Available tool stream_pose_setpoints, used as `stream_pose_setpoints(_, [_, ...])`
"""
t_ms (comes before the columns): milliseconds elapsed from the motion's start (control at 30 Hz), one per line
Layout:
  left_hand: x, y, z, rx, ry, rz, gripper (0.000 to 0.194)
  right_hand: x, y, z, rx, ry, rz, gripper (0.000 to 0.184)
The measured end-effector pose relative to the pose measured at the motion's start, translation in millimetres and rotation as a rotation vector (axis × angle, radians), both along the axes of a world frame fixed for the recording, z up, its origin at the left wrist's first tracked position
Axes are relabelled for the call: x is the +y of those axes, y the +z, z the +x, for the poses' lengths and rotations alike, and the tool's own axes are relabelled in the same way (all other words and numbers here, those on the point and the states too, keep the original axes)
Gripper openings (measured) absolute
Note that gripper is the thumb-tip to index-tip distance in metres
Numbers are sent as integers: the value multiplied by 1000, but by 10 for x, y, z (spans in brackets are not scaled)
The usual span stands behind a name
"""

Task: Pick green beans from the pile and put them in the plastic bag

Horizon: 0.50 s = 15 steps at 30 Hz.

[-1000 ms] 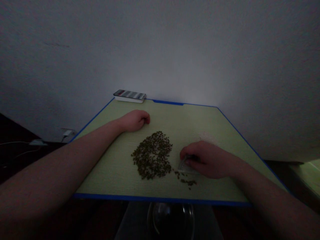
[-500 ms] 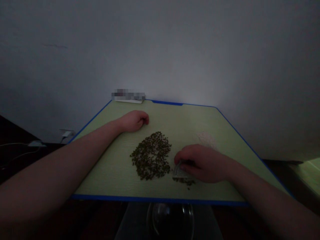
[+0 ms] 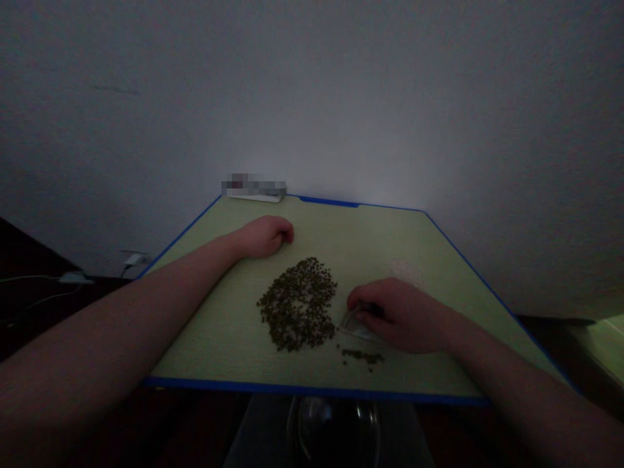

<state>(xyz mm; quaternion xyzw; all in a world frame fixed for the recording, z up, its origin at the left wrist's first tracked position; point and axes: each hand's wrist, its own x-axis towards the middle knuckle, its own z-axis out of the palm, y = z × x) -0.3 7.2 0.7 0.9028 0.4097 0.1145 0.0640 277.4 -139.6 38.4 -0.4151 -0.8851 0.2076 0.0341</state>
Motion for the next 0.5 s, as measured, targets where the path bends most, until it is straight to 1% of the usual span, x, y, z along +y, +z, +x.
stream_pose_setpoints(267, [16, -17, -4, 2, 5, -4, 32, 27, -17, 3, 27, -16, 1, 19])
stream_pose_setpoints(400, [1, -3, 4, -1, 21, -3, 32, 30, -23, -3, 29, 27, 34, 19])
stream_pose_setpoints(500, [-14, 10, 11, -5, 17, -9, 32, 22, -14, -3, 24, 70, 27, 20])
